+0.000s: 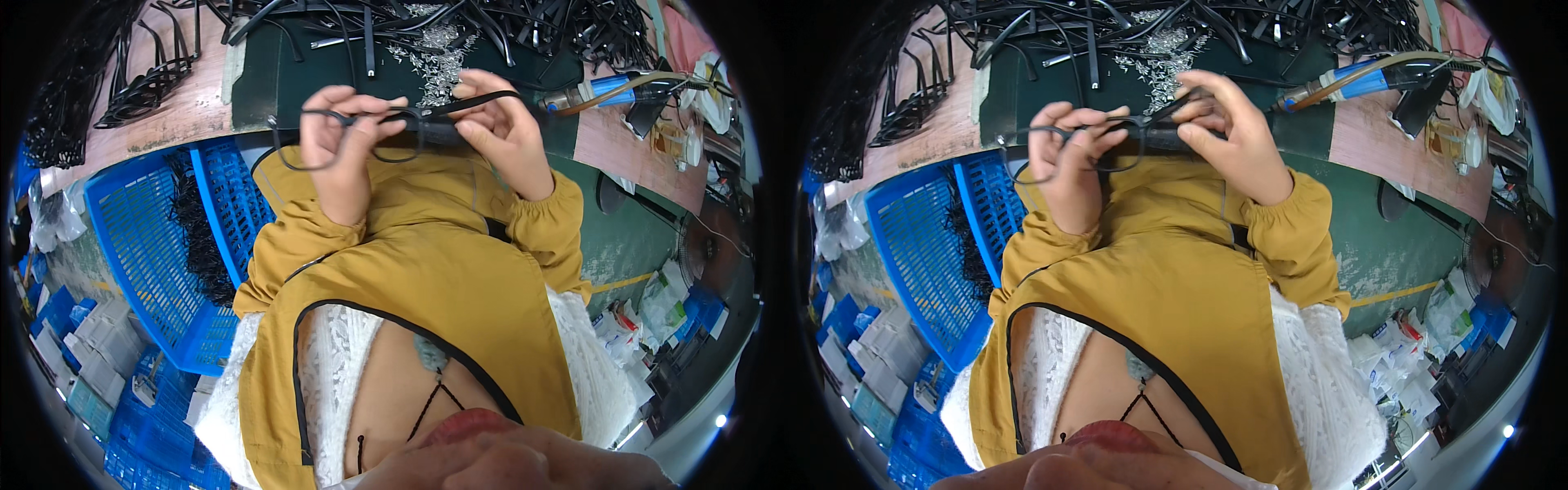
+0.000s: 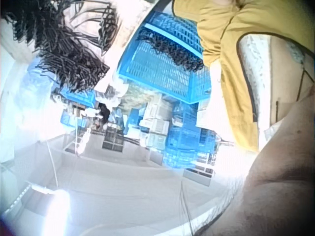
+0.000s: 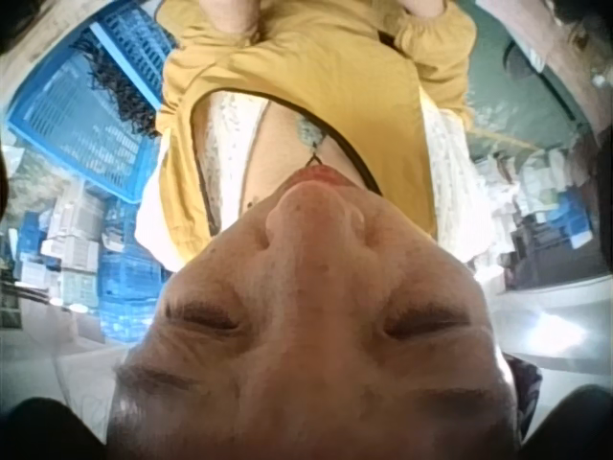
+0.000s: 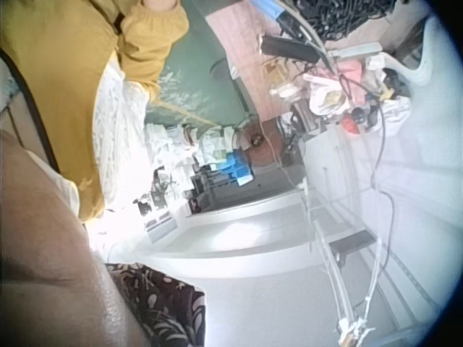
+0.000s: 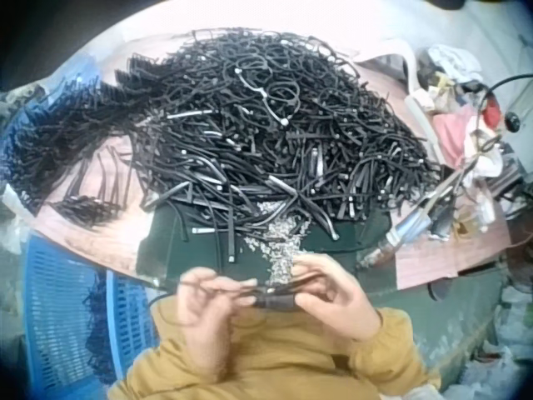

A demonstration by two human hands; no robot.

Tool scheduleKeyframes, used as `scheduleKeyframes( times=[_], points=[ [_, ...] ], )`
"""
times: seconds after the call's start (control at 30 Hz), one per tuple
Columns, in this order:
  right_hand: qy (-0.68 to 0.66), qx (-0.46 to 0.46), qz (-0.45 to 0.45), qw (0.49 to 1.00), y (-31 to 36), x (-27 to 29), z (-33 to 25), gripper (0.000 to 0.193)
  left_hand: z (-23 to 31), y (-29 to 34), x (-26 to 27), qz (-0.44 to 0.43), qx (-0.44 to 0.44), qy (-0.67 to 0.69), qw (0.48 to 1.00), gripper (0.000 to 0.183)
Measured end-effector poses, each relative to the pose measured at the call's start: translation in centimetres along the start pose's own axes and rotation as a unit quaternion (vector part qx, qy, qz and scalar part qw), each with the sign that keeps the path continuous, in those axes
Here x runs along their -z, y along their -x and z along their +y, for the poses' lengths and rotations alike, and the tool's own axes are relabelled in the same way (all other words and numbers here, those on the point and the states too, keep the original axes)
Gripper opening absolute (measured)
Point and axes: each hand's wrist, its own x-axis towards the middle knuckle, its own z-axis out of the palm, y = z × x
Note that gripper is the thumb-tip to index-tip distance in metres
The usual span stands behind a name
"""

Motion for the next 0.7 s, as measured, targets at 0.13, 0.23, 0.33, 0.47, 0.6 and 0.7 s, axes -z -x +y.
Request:
scheduleKeyframes(
  times=[0.13, 0.23, 0.33, 0.47, 0.6, 0.7],
  points=[
    [0.225, 0.059, -0.006, 0.973, -4.9, -3.3, -1.6, 0.053, 2.3, -1.7, 1.7, -0.013, 0.012, -0.005, 1.0, 0.03],
    [0.425, 0.158, 0.066, 0.889, -9.6, -6.8, -2.1, 0.043, 2.8, -1.8, 2.0, -0.022, 0.069, -0.012, 0.997, 0.038],
    [0.457, 0.196, 0.086, 0.863, -12.1, -6.8, -1.6, 0.039, 3.1, -2.2, 1.3, -0.03, 0.083, 0.023, 0.996, 0.047],
    [0.484, 0.214, 0.066, 0.846, -12.1, -5.4, -0.9, 0.036, 3.1, -4.7, 0.2, -0.051, 0.052, -0.022, 0.997, 0.053],
    [0.529, 0.292, 0.076, 0.793, -13.1, -4.8, -2.6, 0.02, 2.7, -6.9, 0.0, -0.043, 0.035, -0.026, 0.998, 0.051],
    [0.539, 0.293, 0.011, 0.789, -14.4, -2.7, -5.1, 0.02, 2.2, -7.7, 0.2, -0.023, 0.02, -0.039, 0.999, 0.05]
  ],
)
